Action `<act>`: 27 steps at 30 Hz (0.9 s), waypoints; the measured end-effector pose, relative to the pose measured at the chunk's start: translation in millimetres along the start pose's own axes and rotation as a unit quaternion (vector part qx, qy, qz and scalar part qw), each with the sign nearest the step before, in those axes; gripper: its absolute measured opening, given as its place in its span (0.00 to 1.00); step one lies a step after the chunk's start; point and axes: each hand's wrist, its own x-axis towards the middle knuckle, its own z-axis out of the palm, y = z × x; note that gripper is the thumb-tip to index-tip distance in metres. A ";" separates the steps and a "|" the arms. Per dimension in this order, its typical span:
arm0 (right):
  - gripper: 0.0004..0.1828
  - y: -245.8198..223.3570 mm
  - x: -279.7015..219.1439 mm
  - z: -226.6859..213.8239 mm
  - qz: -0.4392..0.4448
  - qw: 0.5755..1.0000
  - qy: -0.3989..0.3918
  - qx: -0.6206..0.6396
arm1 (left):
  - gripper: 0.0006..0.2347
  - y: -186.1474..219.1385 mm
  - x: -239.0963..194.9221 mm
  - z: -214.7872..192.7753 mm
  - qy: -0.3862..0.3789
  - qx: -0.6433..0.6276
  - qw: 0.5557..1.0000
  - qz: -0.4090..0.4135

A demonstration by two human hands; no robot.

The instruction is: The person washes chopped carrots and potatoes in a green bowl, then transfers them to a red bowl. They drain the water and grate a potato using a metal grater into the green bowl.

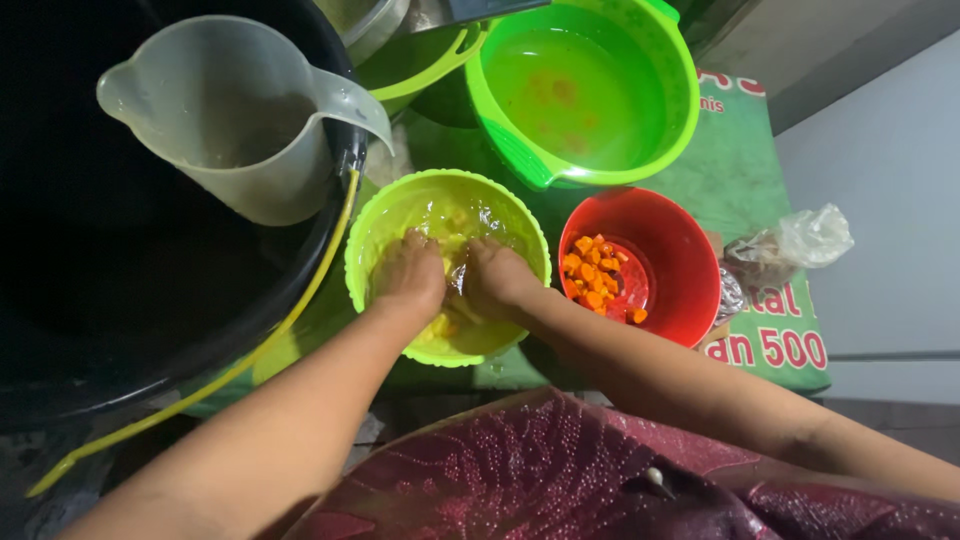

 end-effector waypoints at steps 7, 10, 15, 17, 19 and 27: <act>0.16 -9.2 -0.6 -6.9 0.023 0.994 -0.087 0.056 | 0.13 5.6 -5.5 -14.5 -0.115 0.163 0.980 0.007; 0.14 -9.3 -3.7 -19.1 0.104 0.958 -0.166 0.211 | 0.13 6.7 -7.7 -21.0 -0.114 0.121 0.986 -0.008; 0.11 -2.2 -4.4 -27.8 0.224 0.624 -0.269 0.698 | 0.14 -4.0 0.6 -18.5 -0.135 -0.143 0.974 -0.112; 0.12 3.1 -3.9 -27.8 0.244 0.594 -0.280 0.713 | 0.18 -8.3 4.8 -10.5 -0.166 -0.352 0.903 -0.183; 0.13 8.2 -2.0 -27.2 0.240 0.567 -0.292 0.732 | 0.16 -15.3 10.6 -3.9 -0.176 -0.460 0.844 -0.213; 0.17 16.4 -2.8 -35.1 0.279 0.541 -0.211 0.765 | 0.11 -29.0 17.8 3.6 -0.200 -0.675 0.680 -0.208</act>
